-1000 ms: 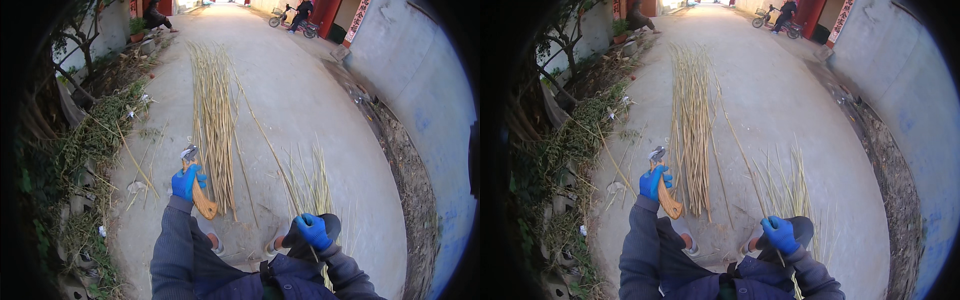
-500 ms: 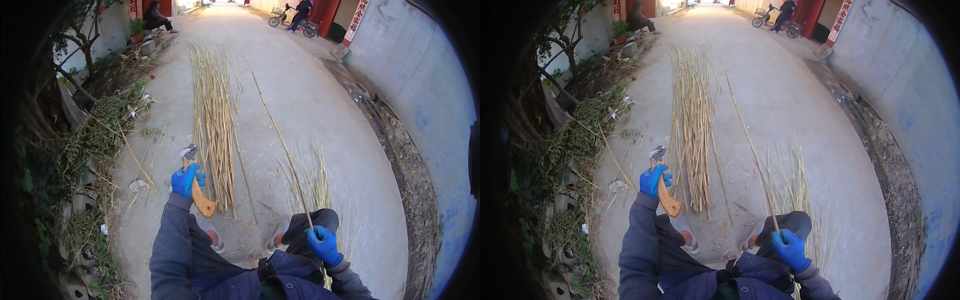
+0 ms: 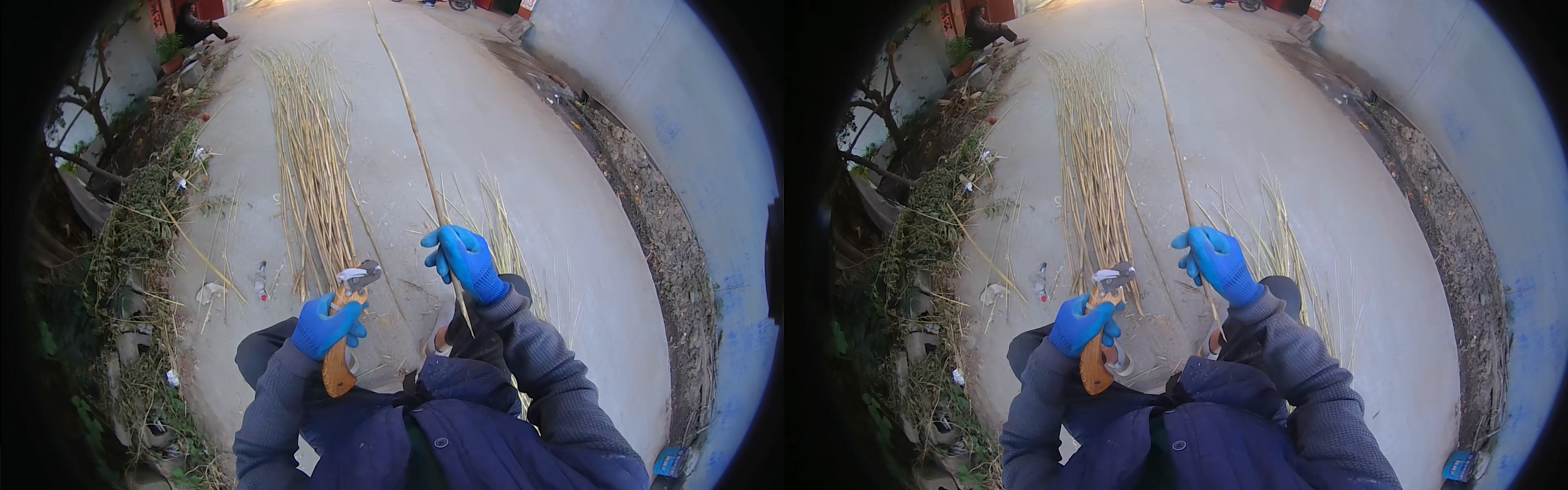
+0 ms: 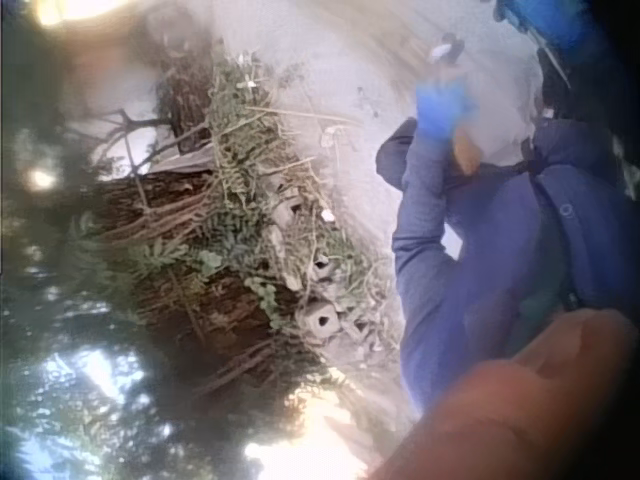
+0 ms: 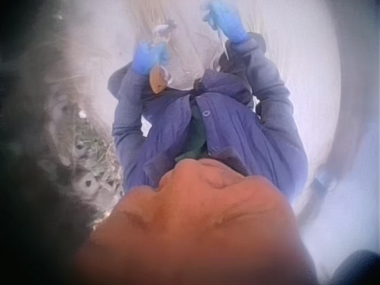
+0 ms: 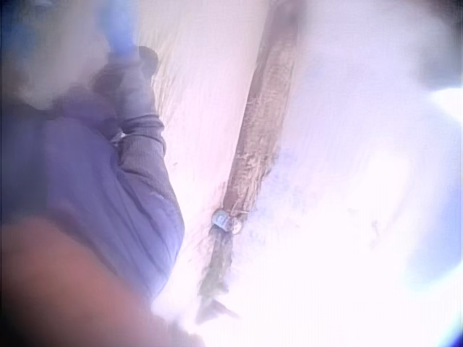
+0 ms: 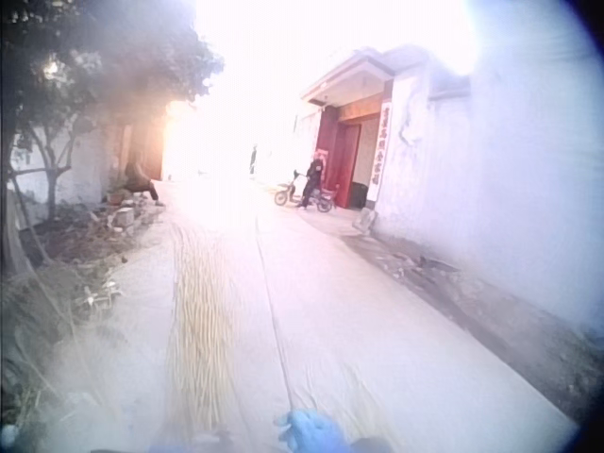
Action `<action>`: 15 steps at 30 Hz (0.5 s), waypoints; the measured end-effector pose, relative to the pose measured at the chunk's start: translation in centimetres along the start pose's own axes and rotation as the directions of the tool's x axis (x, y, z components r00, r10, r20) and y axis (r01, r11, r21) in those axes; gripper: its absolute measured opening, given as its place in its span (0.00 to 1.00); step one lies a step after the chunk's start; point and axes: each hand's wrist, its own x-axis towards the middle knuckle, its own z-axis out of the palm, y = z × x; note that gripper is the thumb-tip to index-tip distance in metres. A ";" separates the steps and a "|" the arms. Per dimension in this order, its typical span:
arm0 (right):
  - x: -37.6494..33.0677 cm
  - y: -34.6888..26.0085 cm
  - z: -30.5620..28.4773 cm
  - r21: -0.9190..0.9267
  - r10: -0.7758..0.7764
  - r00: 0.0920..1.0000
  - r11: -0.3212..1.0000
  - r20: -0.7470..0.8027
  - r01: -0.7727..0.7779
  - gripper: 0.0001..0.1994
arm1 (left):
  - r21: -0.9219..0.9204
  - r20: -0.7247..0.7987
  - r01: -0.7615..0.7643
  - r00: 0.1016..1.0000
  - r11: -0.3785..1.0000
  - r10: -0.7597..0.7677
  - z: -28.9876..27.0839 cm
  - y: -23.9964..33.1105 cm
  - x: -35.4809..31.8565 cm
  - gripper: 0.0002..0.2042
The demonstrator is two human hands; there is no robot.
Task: The person sits on the ground and uses pruning shears to trim long thin sticks one at a time. They repeatedly pick up a stick, cut it, and place it aside, continuing this process throughout the clip.
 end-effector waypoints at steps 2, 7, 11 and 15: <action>1.9 -0.7 0.9 -0.032 -0.050 0.998 0.998 0.026 0.051 0.20 | 0.046 0.086 0.087 0.992 0.995 -0.090 2.7 0.1 -3.5 0.17; 3.6 -2.2 2.9 -0.007 -0.106 0.994 0.994 0.027 0.106 0.20 | 0.023 0.204 0.226 0.953 0.974 -0.226 6.5 0.2 -7.5 0.18; 3.1 -2.5 4.2 0.060 -0.119 0.991 0.991 0.056 0.116 0.21 | 0.064 0.188 0.184 0.963 0.981 -0.193 7.4 0.4 -7.7 0.18; 2.7 -2.4 4.9 0.115 -0.179 0.984 0.978 0.020 0.176 0.22 | 0.024 0.183 0.176 0.967 0.984 -0.177 7.9 0.6 -7.7 0.18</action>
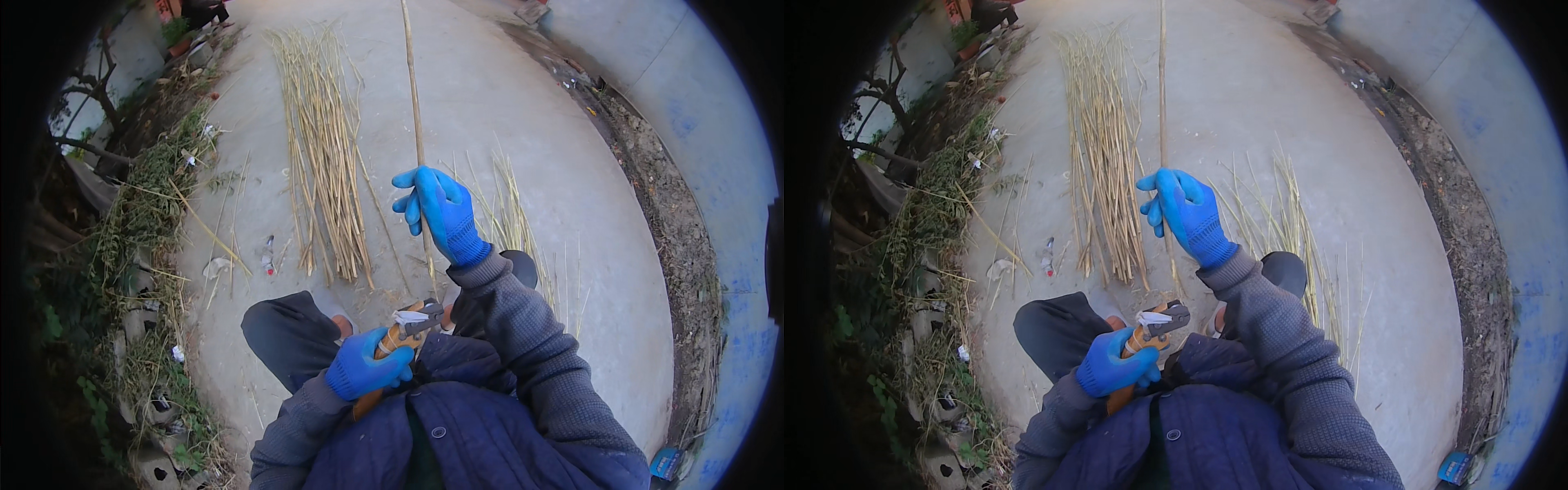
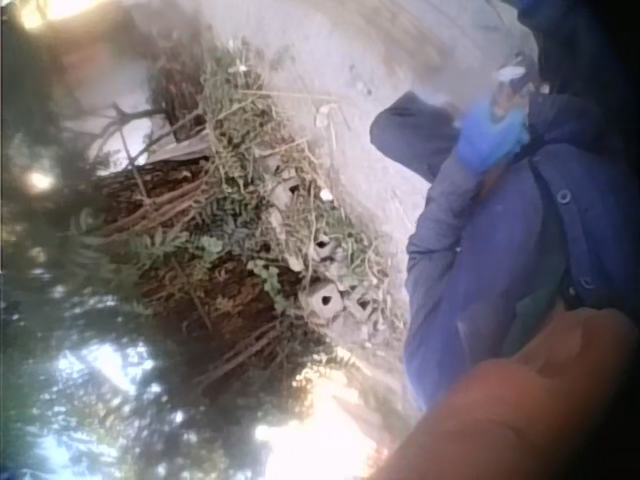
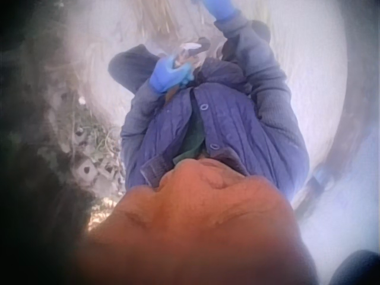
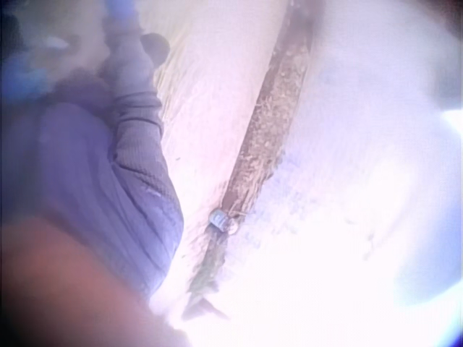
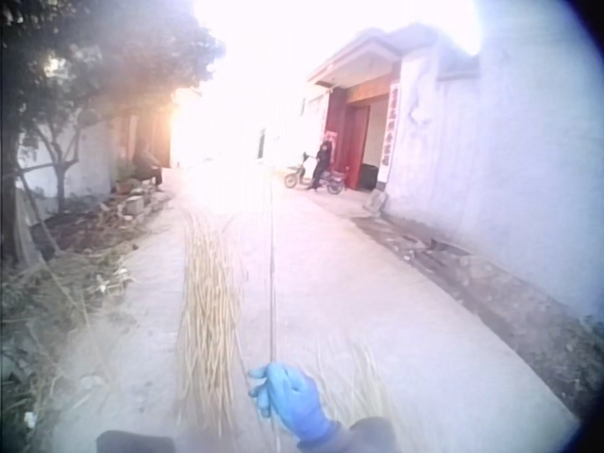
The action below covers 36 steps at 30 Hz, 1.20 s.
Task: The person sits on the ground and uses pruning shears to trim long thin sticks one at a time. They repeatedly pick up a stick, cut it, and place it aside, continuing this process throughout the clip.
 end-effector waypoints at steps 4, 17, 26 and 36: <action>0.1 0.3 0.4 0.063 -0.046 0.999 0.997 -0.010 0.047 0.22 | -0.020 -0.008 -0.014 1.000 1.000 0.014 0.4 -0.1 -0.1 0.17; -0.9 1.4 1.1 0.054 -0.080 0.991 0.996 0.104 0.075 0.21 | 0.002 -0.220 -0.103 0.970 0.995 0.100 0.5 -0.8 -0.3 0.18; -6.6 2.4 1.2 0.048 0.100 0.959 0.992 0.264 -0.117 0.17 | 0.421 -0.226 -0.218 0.915 0.880 0.334 -1.5 -1.6 0.0 0.15; 3.3 -3.4 1.5 0.506 0.012 0.972 0.853 0.233 -0.131 0.22 | 0.490 -0.246 -0.212 0.897 0.845 0.368 0.8 -3.0 -0.7 0.16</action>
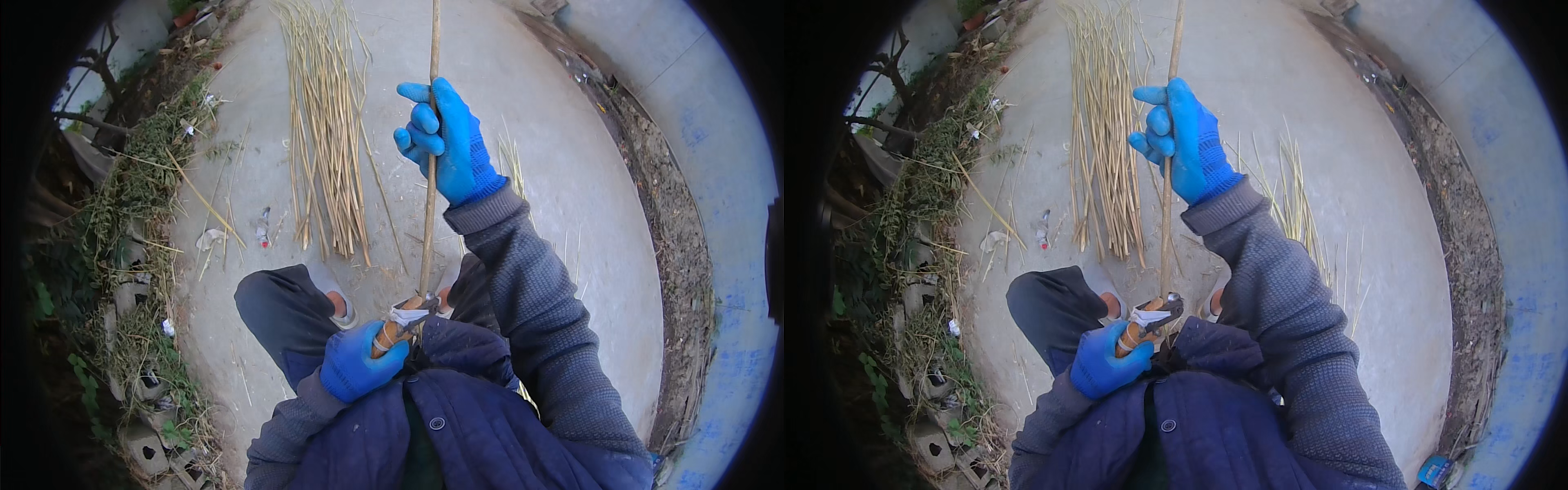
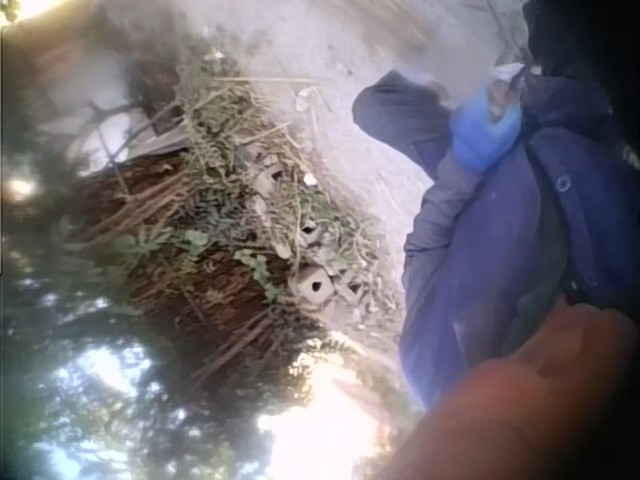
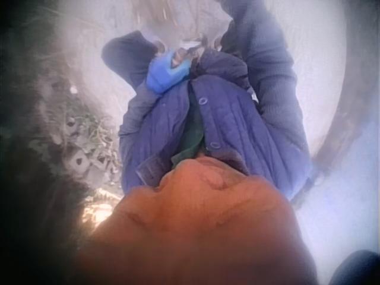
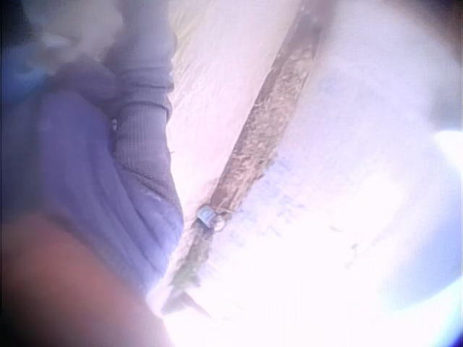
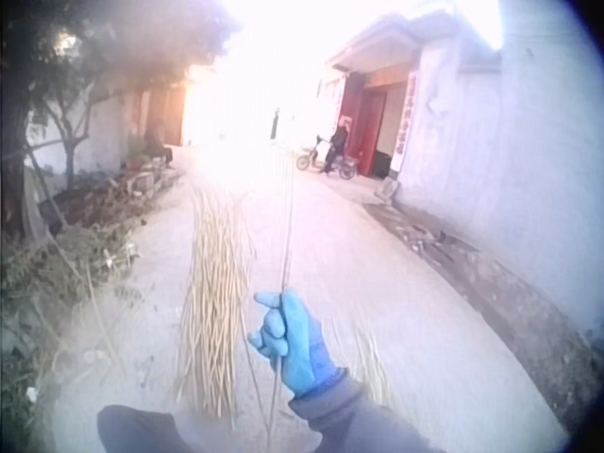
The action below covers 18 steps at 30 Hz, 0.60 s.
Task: The person sits on the ground and uses pruning shears to trim long thin sticks one at a time. They repeatedly pick up a stick, cut it, and place it aside, continuing this process throughout the clip.
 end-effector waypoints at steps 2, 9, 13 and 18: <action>1.1 0.8 0.1 -0.090 0.042 0.994 0.995 -0.096 -0.051 0.20 | 0.062 0.039 -0.013 0.999 0.998 0.010 -0.5 -0.1 0.2 0.15; -2.8 -0.1 -1.2 -0.153 -0.077 0.952 0.988 -0.296 0.033 0.19 | 0.156 0.104 -0.150 0.985 0.976 0.135 0.1 -0.2 1.9 0.17; -3.4 -1.3 -1.3 -0.209 -0.145 0.969 0.973 -0.200 0.103 0.20 | 0.171 0.065 -0.184 0.982 0.968 0.175 1.1 0.5 1.9 0.18; -4.0 -1.3 -1.3 -0.104 -0.096 0.978 0.992 -0.185 0.078 0.21 | 0.043 0.173 -0.097 0.981 0.994 0.088 -0.1 2.1 3.0 0.16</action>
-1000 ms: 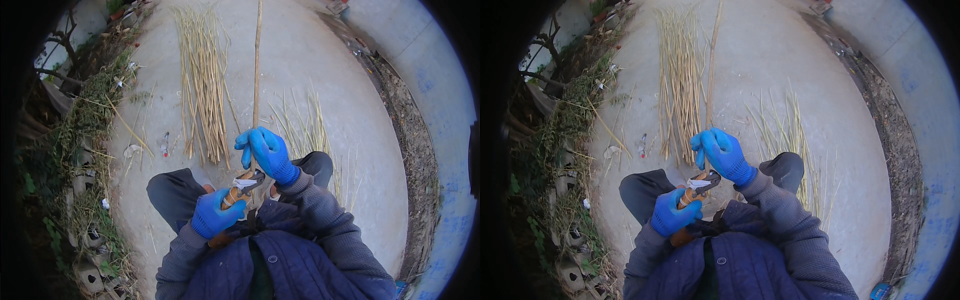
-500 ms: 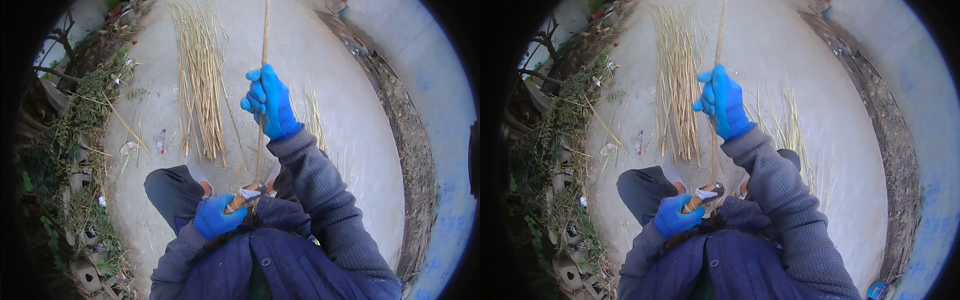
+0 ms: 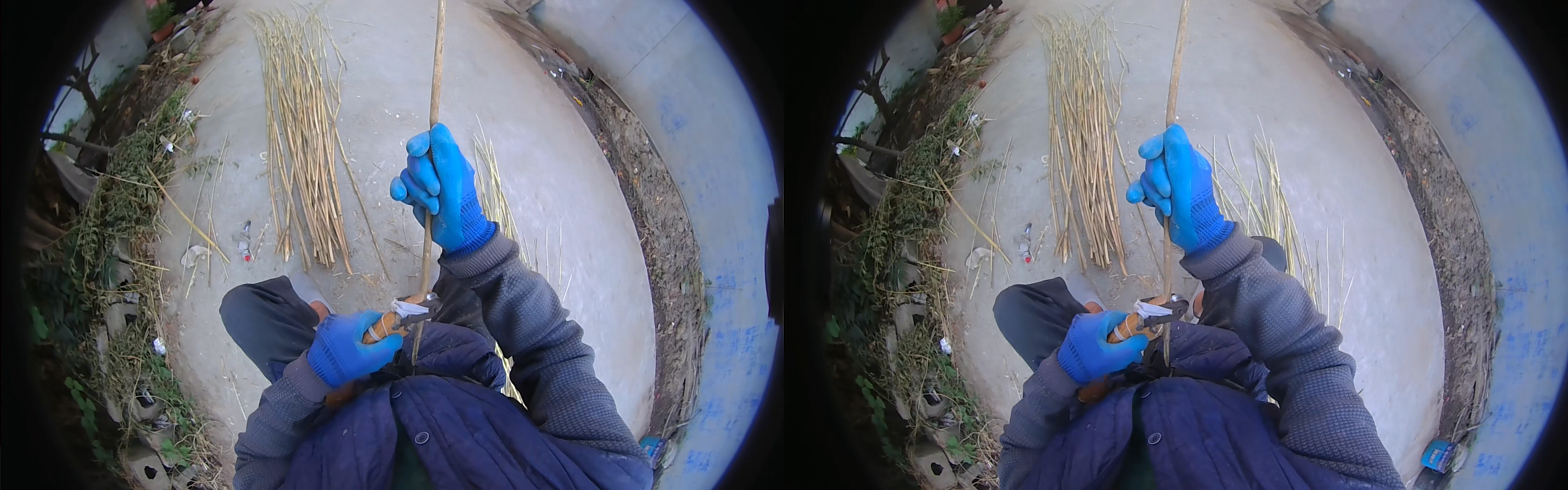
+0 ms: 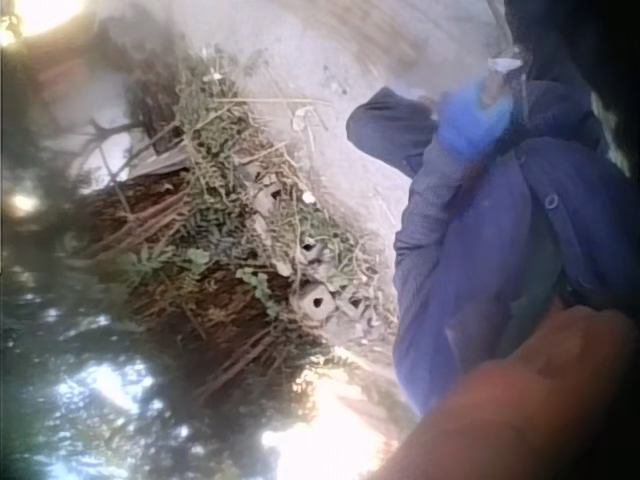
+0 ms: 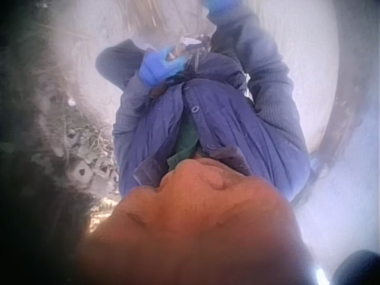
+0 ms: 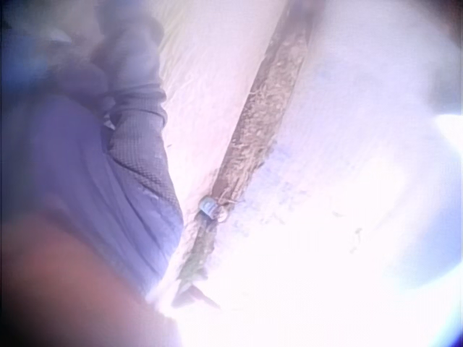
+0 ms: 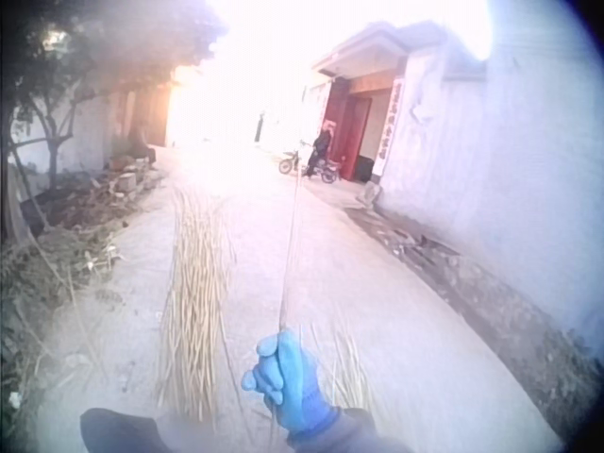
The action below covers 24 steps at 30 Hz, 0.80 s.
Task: The person sits on the ground and uses pruning shears to trim long thin sticks one at a time. They repeatedly pick up a stick, cut it, and place it aside, continuing this process throughout the clip.
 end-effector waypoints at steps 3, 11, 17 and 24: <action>-0.5 -0.6 -0.5 0.024 -0.025 0.998 0.999 0.057 0.024 0.21 | -0.019 0.032 -0.005 0.999 1.000 0.006 -0.5 0.8 0.9 0.18; 1.1 -3.9 -0.8 -0.100 -0.023 0.986 0.994 0.166 0.040 0.26 | -0.027 0.081 0.065 0.995 0.998 -0.063 0.9 0.2 2.5 0.20; 3.6 -4.0 -0.7 -0.132 -0.106 0.988 0.984 0.115 0.121 0.25 | -0.306 0.117 0.174 0.983 0.936 -0.144 1.6 -0.9 2.7 0.16; 7.1 -6.4 -4.3 -0.056 -0.117 0.992 0.991 0.038 0.119 0.23 | 0.161 0.077 0.049 0.995 0.986 -0.062 3.8 -2.5 1.5 0.17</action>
